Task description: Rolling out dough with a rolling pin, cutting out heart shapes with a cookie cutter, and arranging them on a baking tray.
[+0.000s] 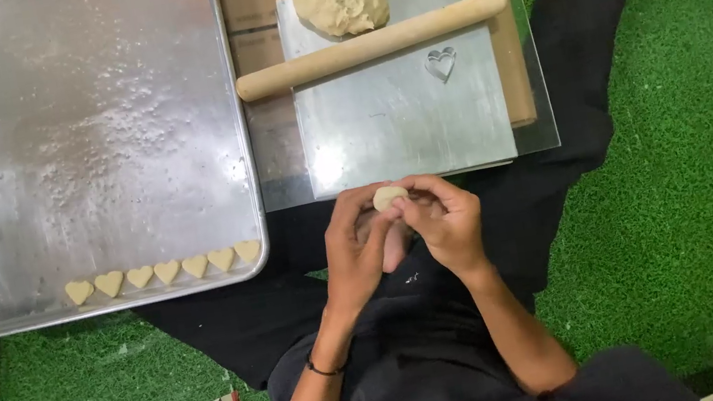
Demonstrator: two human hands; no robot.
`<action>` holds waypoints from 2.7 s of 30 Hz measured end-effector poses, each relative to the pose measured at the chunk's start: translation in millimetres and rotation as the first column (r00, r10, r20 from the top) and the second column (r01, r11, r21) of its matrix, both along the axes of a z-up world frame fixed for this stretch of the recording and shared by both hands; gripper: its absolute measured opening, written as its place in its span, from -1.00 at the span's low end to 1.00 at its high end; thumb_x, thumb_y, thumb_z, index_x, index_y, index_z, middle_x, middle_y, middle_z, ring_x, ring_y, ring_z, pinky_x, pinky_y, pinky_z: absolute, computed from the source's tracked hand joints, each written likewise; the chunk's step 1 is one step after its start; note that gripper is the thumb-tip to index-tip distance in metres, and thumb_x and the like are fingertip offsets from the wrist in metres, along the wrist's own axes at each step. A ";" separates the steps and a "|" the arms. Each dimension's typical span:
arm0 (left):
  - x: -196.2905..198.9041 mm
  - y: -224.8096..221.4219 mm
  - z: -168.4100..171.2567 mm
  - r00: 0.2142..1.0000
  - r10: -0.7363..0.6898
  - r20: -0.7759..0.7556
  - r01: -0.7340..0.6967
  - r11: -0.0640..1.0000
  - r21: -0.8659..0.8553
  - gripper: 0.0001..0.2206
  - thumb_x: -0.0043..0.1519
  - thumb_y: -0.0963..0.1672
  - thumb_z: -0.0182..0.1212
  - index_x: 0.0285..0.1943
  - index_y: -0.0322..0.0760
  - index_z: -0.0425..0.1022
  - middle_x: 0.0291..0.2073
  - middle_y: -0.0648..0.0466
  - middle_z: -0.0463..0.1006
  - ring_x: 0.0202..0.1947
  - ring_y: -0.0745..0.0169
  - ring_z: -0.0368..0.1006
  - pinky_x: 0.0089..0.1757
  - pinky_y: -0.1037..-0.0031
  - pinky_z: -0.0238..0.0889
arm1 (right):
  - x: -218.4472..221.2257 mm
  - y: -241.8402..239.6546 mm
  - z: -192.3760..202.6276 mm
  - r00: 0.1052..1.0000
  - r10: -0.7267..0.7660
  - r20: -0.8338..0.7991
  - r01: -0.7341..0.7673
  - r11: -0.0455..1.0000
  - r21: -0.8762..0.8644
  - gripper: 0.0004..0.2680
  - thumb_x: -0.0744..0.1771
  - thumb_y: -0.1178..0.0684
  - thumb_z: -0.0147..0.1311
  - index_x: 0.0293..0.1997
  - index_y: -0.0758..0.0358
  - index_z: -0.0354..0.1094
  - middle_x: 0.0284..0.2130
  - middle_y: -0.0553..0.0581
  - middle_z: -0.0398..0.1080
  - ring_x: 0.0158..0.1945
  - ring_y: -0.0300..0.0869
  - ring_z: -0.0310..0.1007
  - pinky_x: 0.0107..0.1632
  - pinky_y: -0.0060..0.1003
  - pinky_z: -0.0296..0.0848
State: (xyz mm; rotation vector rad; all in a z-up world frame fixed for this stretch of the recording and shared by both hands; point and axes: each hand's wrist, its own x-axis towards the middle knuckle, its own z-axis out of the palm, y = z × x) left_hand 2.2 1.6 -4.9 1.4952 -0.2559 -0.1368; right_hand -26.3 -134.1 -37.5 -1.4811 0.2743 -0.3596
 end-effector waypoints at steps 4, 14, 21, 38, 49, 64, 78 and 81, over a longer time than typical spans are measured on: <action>7.6 2.7 -10.5 0.986 0.074 0.150 -0.087 0.993 0.084 -0.79 0.29 -0.24 0.25 0.10 -0.32 0.55 -0.13 0.02 0.56 -0.12 0.03 0.55 -0.09 0.24 0.49 | 5.0 3.0 9.8 0.993 0.077 0.088 -0.083 0.994 0.074 -0.86 0.32 0.22 0.23 -0.09 0.51 0.52 -0.34 0.29 0.57 -0.24 -0.16 0.62 -0.14 -0.24 0.63; -4.7 -3.6 -10.8 0.949 -0.008 -0.316 -0.104 0.936 -0.336 -0.57 0.35 -0.16 0.16 0.39 -0.49 0.33 0.21 -0.26 0.48 0.20 -0.05 0.44 0.14 0.14 0.35 | 8.0 3.1 5.6 0.909 0.136 0.395 0.102 0.845 -0.526 -0.90 0.27 0.28 0.25 -0.21 0.28 0.61 -0.15 0.22 0.54 -0.09 -0.01 0.61 -0.04 -0.19 0.61; -7.7 -6.0 -23.3 0.977 0.200 -0.077 -0.209 0.970 -0.127 -0.80 0.31 -0.26 0.23 0.10 -0.41 0.57 -0.12 -0.12 0.68 0.00 0.06 0.59 -0.01 0.25 0.47 | 5.5 10.7 8.6 0.991 0.130 0.032 -0.126 0.987 -0.100 -0.73 0.32 0.10 0.24 0.07 0.44 0.46 -0.10 0.28 0.54 -0.02 -0.08 0.56 -0.06 -0.19 0.63; -1.9 3.0 -32.9 0.993 0.097 0.070 -0.103 0.990 0.098 -0.91 0.35 -0.20 0.19 -0.04 -0.37 0.53 -0.29 0.00 0.52 -0.29 0.03 0.59 -0.30 0.33 0.51 | 2.7 5.8 1.7 0.993 0.109 -0.049 -0.109 0.994 0.006 -0.88 0.34 0.20 0.22 -0.10 0.43 0.55 -0.38 0.26 0.57 -0.28 -0.17 0.63 -0.19 -0.27 0.66; -7.3 1.9 -32.4 0.992 0.030 0.125 -0.042 0.994 0.097 -0.88 0.37 -0.24 0.09 0.05 -0.41 0.38 -0.24 -0.08 0.42 -0.26 -0.20 0.53 -0.25 0.21 0.51 | 1.2 0.0 -5.4 0.985 0.171 0.012 -0.170 0.983 -0.064 -0.82 0.37 0.12 0.17 0.01 0.39 0.49 -0.11 0.23 0.53 -0.12 -0.15 0.60 -0.04 -0.21 0.59; -3.5 1.4 -47.4 0.994 0.105 0.002 -0.105 0.994 -0.023 -0.83 0.38 -0.22 0.17 0.11 -0.43 0.51 -0.21 -0.09 0.51 -0.14 0.02 0.58 -0.18 0.28 0.53 | 1.5 5.8 -16.4 0.998 0.066 0.003 -0.066 0.996 -0.064 -0.88 0.34 0.25 0.22 -0.07 0.50 0.52 -0.38 0.28 0.56 -0.26 -0.21 0.58 -0.23 -0.32 0.60; 0.6 4.6 -43.8 0.990 0.129 0.061 -0.130 0.991 0.015 -0.86 0.35 -0.19 0.23 0.03 -0.37 0.56 -0.25 -0.08 0.53 -0.17 -0.05 0.58 -0.18 0.23 0.48 | 5.0 0.2 -14.3 0.983 0.177 0.037 -0.176 0.984 -0.033 -0.84 0.35 0.18 0.19 -0.02 0.46 0.49 -0.07 0.32 0.47 0.01 -0.16 0.51 0.03 -0.17 0.55; 1.2 7.2 -40.8 0.987 0.095 0.127 -0.107 0.991 0.084 -0.86 0.35 -0.19 0.24 0.03 -0.34 0.56 -0.25 -0.02 0.52 -0.20 -0.06 0.57 -0.20 0.28 0.49 | 1.8 -4.1 -23.7 0.982 0.179 0.060 -0.181 0.983 0.034 -0.71 0.33 0.22 0.23 0.17 0.51 0.38 -0.14 0.32 0.46 -0.07 -0.08 0.57 0.01 -0.16 0.60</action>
